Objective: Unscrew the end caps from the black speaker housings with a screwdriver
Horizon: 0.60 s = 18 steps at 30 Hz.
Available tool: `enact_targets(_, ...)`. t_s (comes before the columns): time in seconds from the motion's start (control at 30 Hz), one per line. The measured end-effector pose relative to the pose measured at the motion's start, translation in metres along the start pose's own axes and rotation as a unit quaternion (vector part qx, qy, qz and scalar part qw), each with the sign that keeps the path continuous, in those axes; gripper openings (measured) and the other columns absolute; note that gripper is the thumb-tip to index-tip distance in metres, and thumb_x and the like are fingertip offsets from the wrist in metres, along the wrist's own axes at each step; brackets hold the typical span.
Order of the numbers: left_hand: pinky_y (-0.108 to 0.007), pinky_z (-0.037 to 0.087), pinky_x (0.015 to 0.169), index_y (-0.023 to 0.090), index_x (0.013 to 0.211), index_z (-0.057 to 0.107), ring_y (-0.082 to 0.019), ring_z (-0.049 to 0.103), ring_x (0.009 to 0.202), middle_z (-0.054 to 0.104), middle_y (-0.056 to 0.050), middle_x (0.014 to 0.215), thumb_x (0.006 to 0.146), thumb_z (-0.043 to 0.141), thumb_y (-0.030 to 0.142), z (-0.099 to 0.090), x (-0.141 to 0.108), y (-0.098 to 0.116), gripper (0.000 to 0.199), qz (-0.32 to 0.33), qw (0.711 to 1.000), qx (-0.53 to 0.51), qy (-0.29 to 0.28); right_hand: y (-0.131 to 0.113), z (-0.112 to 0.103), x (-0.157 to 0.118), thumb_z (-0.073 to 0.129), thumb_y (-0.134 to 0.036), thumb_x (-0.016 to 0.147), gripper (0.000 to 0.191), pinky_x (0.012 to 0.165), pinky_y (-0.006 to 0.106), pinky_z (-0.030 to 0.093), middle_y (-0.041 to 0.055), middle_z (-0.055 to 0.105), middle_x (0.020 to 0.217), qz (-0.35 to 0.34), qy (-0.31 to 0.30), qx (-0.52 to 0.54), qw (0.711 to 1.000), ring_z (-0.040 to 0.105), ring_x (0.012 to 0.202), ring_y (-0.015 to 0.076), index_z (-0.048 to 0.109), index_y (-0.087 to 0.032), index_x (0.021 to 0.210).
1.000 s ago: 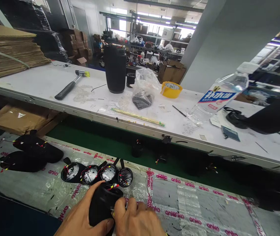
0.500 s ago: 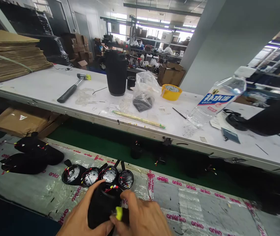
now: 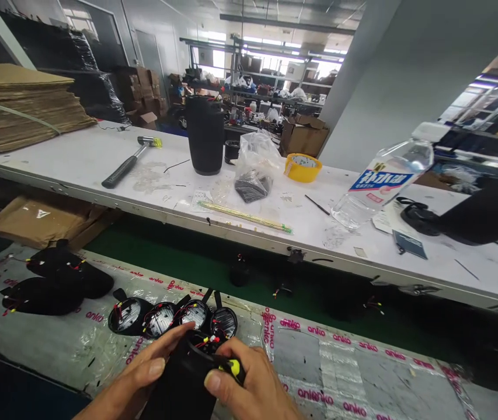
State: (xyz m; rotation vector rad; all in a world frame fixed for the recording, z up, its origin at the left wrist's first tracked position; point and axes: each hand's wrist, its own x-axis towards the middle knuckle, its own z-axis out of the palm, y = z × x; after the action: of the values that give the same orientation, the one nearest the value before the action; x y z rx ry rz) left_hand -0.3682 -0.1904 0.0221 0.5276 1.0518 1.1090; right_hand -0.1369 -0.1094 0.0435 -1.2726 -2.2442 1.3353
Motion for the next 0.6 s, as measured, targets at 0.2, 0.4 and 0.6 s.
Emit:
enact_targets(0.2,-0.054,0.053,0.105,0.016,0.138,0.065,-0.044,0.069,0.122,0.08,-0.017,0.117,0.068,0.073,0.059,0.027,-0.001,0.004,0.082,-0.033,0.987,-0.135,-0.075,0.008,0.005,0.004,0.054,-0.07,0.096,0.05,0.061,0.029,0.052,0.0034,0.069,0.09,-0.001,0.008,0.077,0.997,0.066,0.07,0.0201,0.065,-0.025,0.115)
enact_targets(0.4,-0.053,0.05,0.108,0.028,0.144,0.051,-0.038,0.073,0.115,0.079,-0.009,0.121,0.068,0.088,0.046,0.027,-0.01,0.009,0.087,0.011,0.994,-0.106,-0.005,-0.001,-0.003,-0.006,0.052,-0.031,0.101,0.034,0.08,0.031,0.056,0.0029,0.074,0.104,-0.029,0.084,-0.047,0.995,0.073,0.092,0.0221,0.05,-0.027,0.134)
enact_targets(0.6,-0.048,0.048,0.107,0.025,0.142,0.044,-0.036,0.068,0.123,0.076,-0.011,0.126,0.072,0.087,0.049,0.017,-0.012,0.005,0.086,0.029,0.999,-0.035,-0.008,-0.018,-0.002,-0.007,0.076,-0.018,0.086,0.047,0.047,0.025,0.043,-0.0082,0.073,0.09,-0.189,0.041,-0.379,0.905,0.073,0.061,0.0187,0.053,-0.034,0.123)
